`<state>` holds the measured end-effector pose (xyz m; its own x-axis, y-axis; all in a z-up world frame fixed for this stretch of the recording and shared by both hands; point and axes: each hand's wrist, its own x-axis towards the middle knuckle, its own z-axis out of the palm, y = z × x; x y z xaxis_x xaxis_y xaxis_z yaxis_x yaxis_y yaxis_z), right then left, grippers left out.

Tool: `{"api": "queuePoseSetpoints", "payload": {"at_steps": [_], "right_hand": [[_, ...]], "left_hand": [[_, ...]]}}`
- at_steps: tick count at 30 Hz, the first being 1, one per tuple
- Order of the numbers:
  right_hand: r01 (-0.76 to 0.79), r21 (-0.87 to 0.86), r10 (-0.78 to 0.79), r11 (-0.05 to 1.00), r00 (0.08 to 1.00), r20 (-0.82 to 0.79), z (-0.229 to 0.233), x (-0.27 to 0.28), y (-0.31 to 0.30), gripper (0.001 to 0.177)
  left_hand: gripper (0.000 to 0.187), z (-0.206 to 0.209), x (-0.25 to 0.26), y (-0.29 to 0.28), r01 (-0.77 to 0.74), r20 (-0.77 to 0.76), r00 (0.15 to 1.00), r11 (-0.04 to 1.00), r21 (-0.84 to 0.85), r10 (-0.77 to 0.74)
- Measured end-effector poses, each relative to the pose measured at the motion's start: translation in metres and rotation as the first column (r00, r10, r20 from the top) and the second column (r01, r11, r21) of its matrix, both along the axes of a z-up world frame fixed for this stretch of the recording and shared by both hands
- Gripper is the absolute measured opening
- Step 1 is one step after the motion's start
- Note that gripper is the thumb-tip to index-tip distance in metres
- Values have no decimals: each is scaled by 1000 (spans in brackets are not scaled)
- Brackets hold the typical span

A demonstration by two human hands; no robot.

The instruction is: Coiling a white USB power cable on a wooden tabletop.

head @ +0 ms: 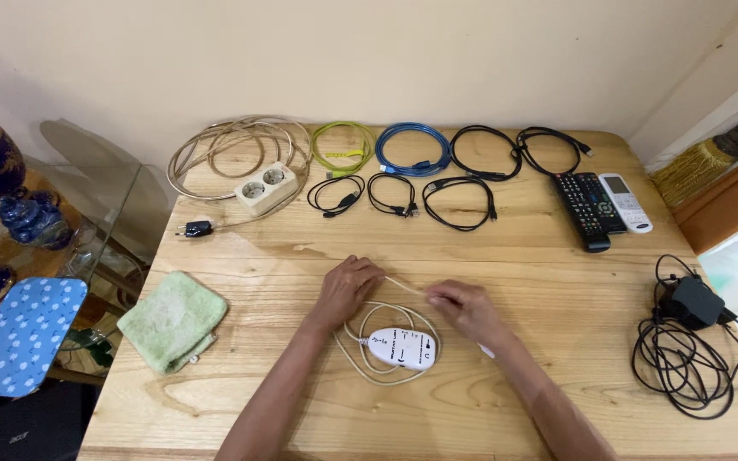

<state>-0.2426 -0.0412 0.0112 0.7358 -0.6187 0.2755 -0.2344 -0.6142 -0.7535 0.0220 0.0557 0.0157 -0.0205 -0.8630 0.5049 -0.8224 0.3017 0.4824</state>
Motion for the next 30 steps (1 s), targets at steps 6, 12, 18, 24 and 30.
{"api": "queuePoseSetpoints", "payload": {"at_steps": [6, 12, 18, 24, 30], "right_hand": [[232, 531, -169, 815, 972, -165, 22, -13, -12, 38], [188, 221, -179, 957, 982, -62, 14, -19, -5, 34], [189, 86, -188, 978, 982, -26, 30, 0, 16, 31], [-29, -77, 27, 997, 999, -29, 19, -3, 10, 22], [89, 148, -66, 985, 986, -155, 33, -5, 3, 34]], "left_hand": [[11, -3, 2, 0, -21, -71, 997, 1000, 9, 22], [13, 4, -9, 1, -52, 21, 998, 998, -21, 53], [22, 10, -17, 6, 2, 211, 977, 996, -94, 18], [26, -1, -13, 4, 19, 289, 957, 993, -114, 14], [25, 0, -13, 3, 11, 294, 956, 996, -90, 15]]}}
